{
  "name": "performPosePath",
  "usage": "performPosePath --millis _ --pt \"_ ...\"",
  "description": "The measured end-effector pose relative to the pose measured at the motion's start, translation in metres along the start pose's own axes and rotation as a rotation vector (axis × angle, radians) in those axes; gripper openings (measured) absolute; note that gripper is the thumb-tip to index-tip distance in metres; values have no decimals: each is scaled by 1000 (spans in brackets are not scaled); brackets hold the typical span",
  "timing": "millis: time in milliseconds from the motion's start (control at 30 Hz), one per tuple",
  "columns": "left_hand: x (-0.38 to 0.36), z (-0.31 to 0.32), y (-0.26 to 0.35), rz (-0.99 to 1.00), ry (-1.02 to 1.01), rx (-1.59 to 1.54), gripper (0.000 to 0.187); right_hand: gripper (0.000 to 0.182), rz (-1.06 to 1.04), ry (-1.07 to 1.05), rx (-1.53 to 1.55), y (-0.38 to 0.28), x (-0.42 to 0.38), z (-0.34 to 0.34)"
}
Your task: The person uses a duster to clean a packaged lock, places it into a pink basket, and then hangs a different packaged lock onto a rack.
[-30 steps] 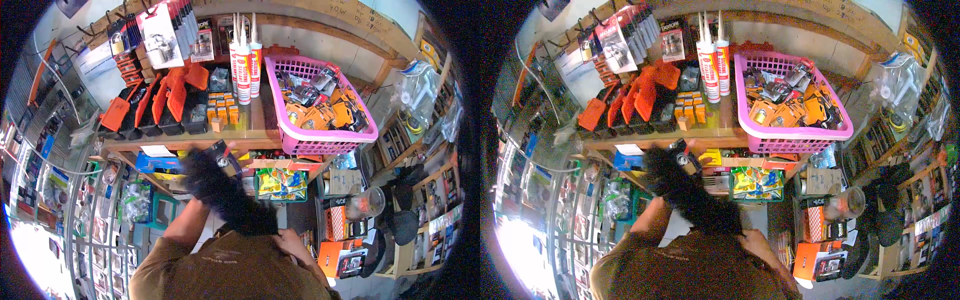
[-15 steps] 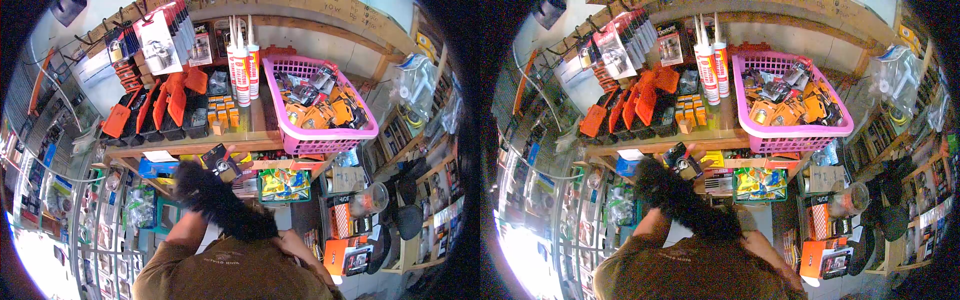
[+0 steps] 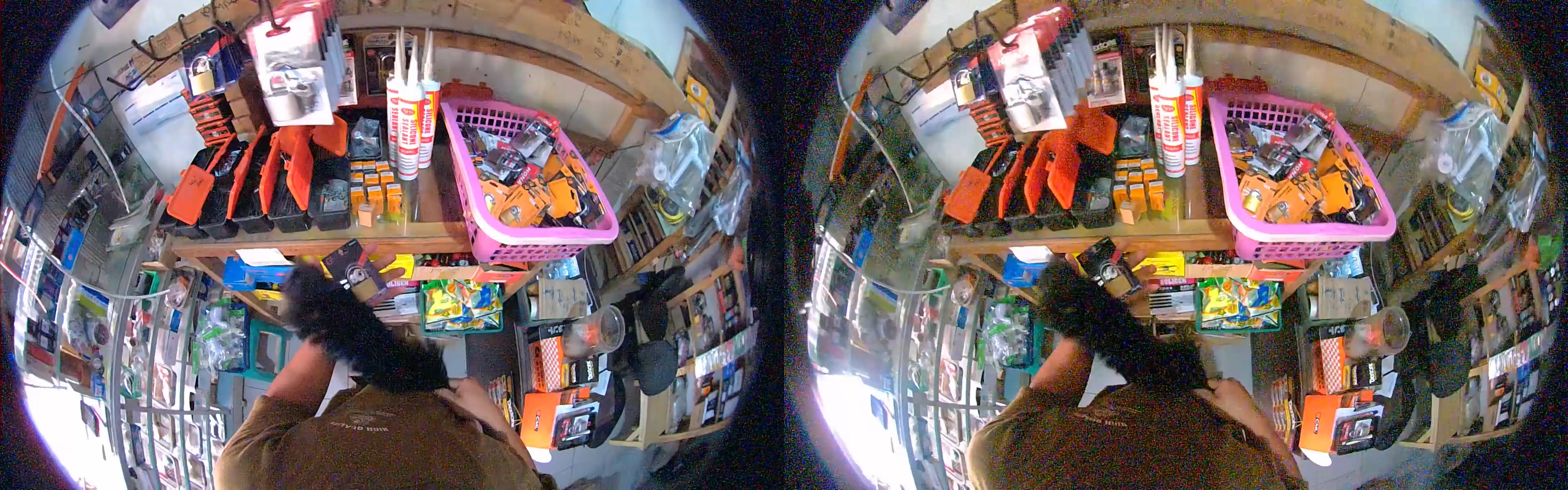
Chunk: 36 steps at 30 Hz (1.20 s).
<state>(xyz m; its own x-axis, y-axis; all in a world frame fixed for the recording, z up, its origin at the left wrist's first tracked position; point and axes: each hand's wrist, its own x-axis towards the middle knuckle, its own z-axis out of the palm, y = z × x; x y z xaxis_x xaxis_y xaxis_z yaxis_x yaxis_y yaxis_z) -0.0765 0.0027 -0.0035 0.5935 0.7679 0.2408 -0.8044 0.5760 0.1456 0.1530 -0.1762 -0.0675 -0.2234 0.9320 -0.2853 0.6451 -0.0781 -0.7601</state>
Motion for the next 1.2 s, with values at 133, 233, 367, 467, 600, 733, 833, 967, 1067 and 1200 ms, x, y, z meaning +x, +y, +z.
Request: performPosePath --millis 133,233,367,467,600,733,833,967,1067,1200 --pt "-2 24 1 234 292 186 78 32 210 36 25 -17 3 -1" --pt "2 -2 14 -19 -239 281 78 39 -338 109 -237 26 5 23" --pt "-12 16 5 198 201 142 80 37 274 121 86 -41 -2 2" --pt "-16 5 10 154 -29 146 76 42 50 -3 -156 -23 2 11" --pt "-34 -2 26 121 24 -28 81 48 193 -25 -75 -27 8 7" --pt "-41 -3 33 202 25 130 86 43 -48 -19 -175 -3 21 27" --pt "-53 2 38 192 -38 116 87 44 -4 -123 -221 -28 21 15" --pt "-56 -11 43 362 -4 136 79 45 91 -25 -237 -34 21 20" --pt "-54 -54 52 148 -260 80 79 47 198 -87 -160 -51 18 13" --pt "-66 -2 43 369 149 5 89 46 300 11 -124 -51 24 21"
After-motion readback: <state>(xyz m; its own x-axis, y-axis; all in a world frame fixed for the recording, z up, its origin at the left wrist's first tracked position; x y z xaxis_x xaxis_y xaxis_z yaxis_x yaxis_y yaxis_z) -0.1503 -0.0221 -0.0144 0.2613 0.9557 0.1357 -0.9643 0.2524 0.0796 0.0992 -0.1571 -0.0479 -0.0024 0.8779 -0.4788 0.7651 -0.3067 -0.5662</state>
